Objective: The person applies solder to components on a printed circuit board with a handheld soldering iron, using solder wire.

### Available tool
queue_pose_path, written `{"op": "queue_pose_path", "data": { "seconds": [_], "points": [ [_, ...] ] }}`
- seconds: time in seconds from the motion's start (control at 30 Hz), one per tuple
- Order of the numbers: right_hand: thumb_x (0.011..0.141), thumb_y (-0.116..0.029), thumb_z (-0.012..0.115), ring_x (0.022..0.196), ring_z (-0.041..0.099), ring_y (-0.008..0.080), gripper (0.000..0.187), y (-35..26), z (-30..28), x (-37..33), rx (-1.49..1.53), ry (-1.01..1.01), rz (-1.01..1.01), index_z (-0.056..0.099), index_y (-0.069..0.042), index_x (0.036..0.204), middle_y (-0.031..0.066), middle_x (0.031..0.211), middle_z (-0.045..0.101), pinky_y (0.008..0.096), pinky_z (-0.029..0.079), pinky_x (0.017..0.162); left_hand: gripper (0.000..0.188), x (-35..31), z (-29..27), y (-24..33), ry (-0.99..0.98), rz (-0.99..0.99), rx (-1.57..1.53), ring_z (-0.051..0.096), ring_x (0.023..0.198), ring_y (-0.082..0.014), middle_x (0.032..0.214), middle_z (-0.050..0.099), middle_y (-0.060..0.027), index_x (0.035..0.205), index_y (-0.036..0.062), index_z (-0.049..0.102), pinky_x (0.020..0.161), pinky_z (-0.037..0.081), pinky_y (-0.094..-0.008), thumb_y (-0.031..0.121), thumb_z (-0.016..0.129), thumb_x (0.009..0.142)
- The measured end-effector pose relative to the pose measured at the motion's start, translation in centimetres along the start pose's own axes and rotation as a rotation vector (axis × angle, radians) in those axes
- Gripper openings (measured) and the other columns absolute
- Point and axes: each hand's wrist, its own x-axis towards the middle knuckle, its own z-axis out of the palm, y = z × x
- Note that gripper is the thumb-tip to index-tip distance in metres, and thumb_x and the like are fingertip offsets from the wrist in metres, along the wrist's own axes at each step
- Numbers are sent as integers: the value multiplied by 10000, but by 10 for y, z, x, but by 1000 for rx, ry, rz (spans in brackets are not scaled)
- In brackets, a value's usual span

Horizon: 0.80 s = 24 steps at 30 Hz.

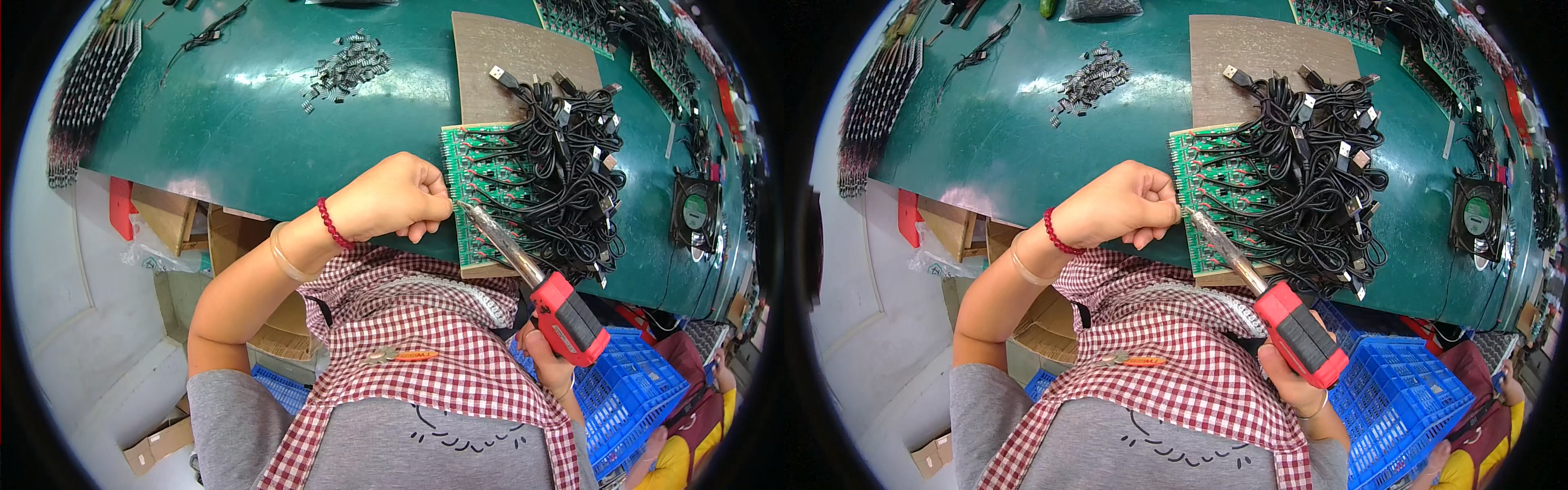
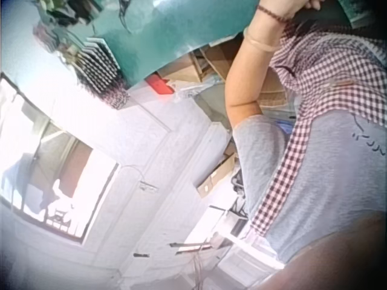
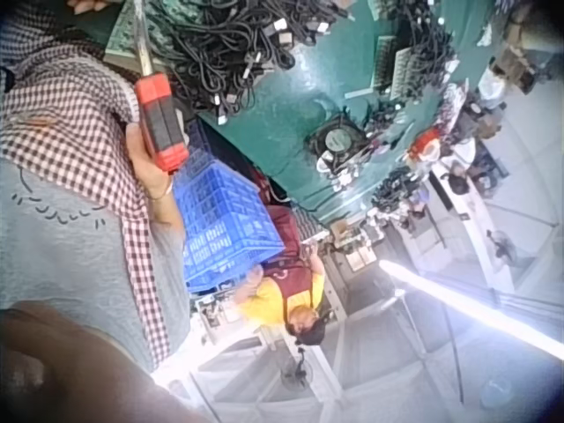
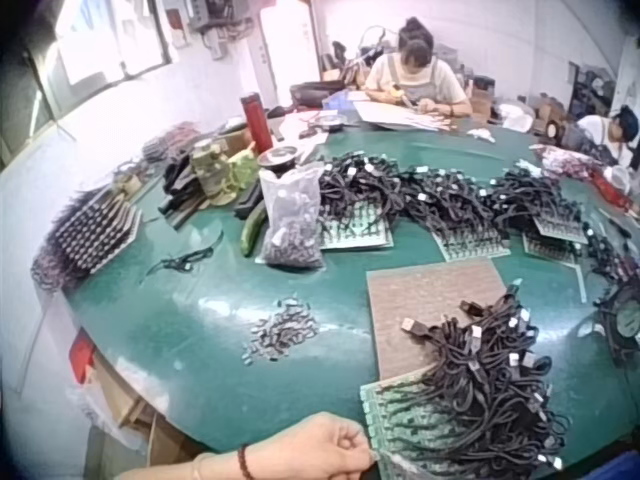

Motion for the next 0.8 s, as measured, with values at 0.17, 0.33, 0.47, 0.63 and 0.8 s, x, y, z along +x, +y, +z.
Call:
{"op": "queue_pose_path", "data": {
  "seconds": [0.17,0.33,0.47,0.63,0.8],
  "points": [
    [646,-17,665,626,543,223,207,12,-9,0,-145,-119,-34,614,-29,846,87,752,549,319,421,553,116,-1,0,0,11,-11,-5,514,440,-53,607,577,-25,687,24,547,388,361,-175,78,585,782],
    [631,-4,664,618,549,230,208,11,-9,-3,-167,-115,-55,615,-29,832,88,753,560,322,427,551,114,-1,1,2,9,-13,8,518,439,-55,605,580,-28,683,24,548,387,362,-175,73,585,778],
    [629,6,663,615,551,231,199,13,-10,-3,-127,-130,-73,617,-28,820,90,747,573,327,434,561,110,-2,0,2,19,-25,13,521,440,-60,601,581,-34,682,19,550,387,365,-179,69,585,774],
    [810,-93,549,561,476,146,157,9,-11,-6,-157,-187,-138,511,38,887,76,634,502,276,402,537,110,0,0,2,9,-19,12,521,439,-63,598,580,-35,685,16,552,386,365,-181,73,587,772],
    [825,-85,556,540,458,156,362,-2,1,-7,110,-84,-114,428,57,1132,79,627,493,294,405,536,113,-2,0,0,4,-3,20,521,447,-62,605,580,-32,698,11,557,396,374,-181,75,581,788]
  ]
}}
